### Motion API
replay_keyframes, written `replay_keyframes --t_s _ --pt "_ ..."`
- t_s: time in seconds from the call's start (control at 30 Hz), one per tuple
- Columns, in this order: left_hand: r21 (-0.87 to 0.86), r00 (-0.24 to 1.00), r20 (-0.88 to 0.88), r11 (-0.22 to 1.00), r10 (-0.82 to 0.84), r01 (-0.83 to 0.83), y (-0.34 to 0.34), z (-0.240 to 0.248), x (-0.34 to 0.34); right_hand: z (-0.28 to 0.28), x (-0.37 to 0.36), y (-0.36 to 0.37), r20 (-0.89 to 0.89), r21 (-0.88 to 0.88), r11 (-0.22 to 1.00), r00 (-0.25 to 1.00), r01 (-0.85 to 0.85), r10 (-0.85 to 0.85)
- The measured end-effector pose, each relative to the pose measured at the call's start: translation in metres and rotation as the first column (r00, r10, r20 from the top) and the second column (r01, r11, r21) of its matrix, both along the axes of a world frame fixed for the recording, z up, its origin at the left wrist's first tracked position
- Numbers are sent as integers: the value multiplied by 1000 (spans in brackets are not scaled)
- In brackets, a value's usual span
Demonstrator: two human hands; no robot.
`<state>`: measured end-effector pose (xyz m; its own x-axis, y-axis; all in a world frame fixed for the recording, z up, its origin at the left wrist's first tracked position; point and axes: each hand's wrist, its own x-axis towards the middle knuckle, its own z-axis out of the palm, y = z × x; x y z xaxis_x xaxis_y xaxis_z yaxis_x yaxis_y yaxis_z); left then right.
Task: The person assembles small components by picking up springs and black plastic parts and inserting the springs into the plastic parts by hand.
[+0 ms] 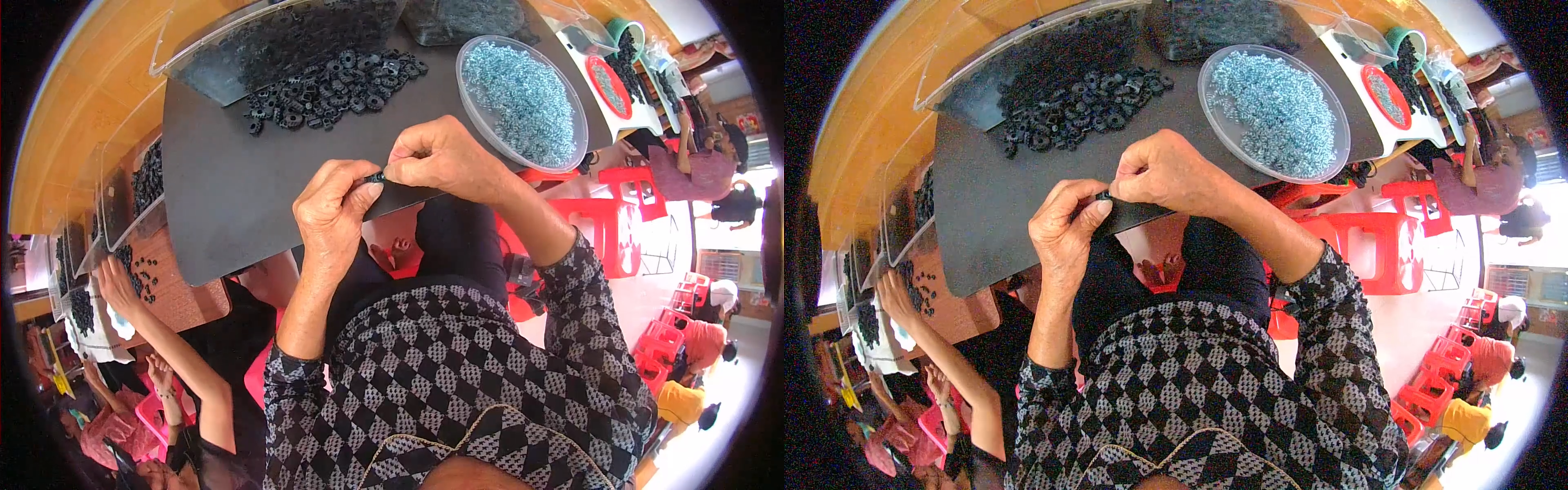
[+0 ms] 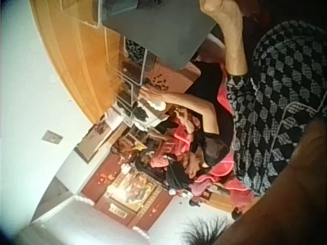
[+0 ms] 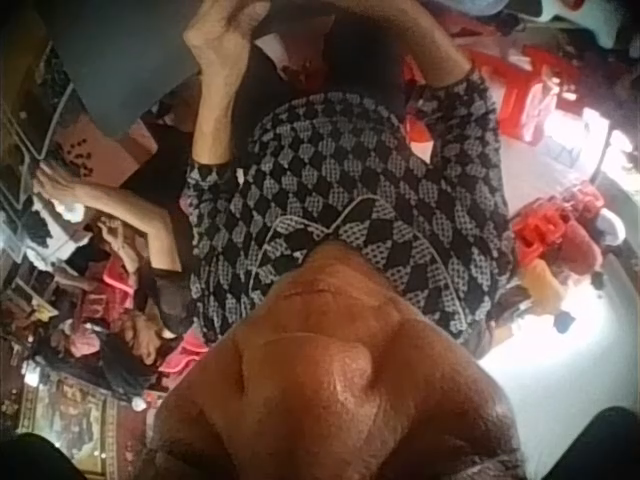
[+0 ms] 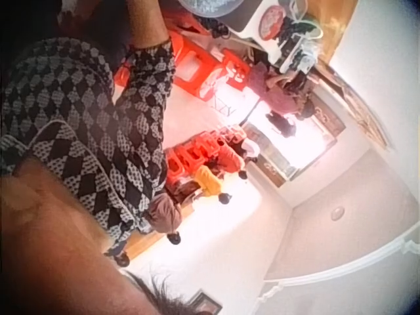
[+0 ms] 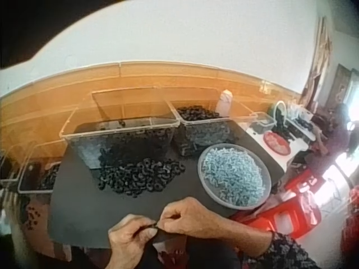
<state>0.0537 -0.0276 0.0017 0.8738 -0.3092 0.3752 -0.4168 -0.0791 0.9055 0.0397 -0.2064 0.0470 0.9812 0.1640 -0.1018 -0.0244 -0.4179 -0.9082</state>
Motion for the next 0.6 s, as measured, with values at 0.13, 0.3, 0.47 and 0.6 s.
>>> replay_keyframes --t_s 0.13,0.3,0.47,0.6 --pt "-25 999 -32 1000 4 -5 -5 -2 -4 -8 -4 1 115 9 999 992 51 -52" --pt "-81 997 -75 996 -32 26 -8 -1 -11 -5 -16 -1 57 -40 998 997 51 -49" --pt "-324 928 -320 942 -192 83 -14 -3 -18 -5 -36 -7 119 -66 992 988 107 -98" --pt "-352 897 -397 935 -195 47 -8 -7 -18 8 -41 -32 251 30 928 896 371 -366"
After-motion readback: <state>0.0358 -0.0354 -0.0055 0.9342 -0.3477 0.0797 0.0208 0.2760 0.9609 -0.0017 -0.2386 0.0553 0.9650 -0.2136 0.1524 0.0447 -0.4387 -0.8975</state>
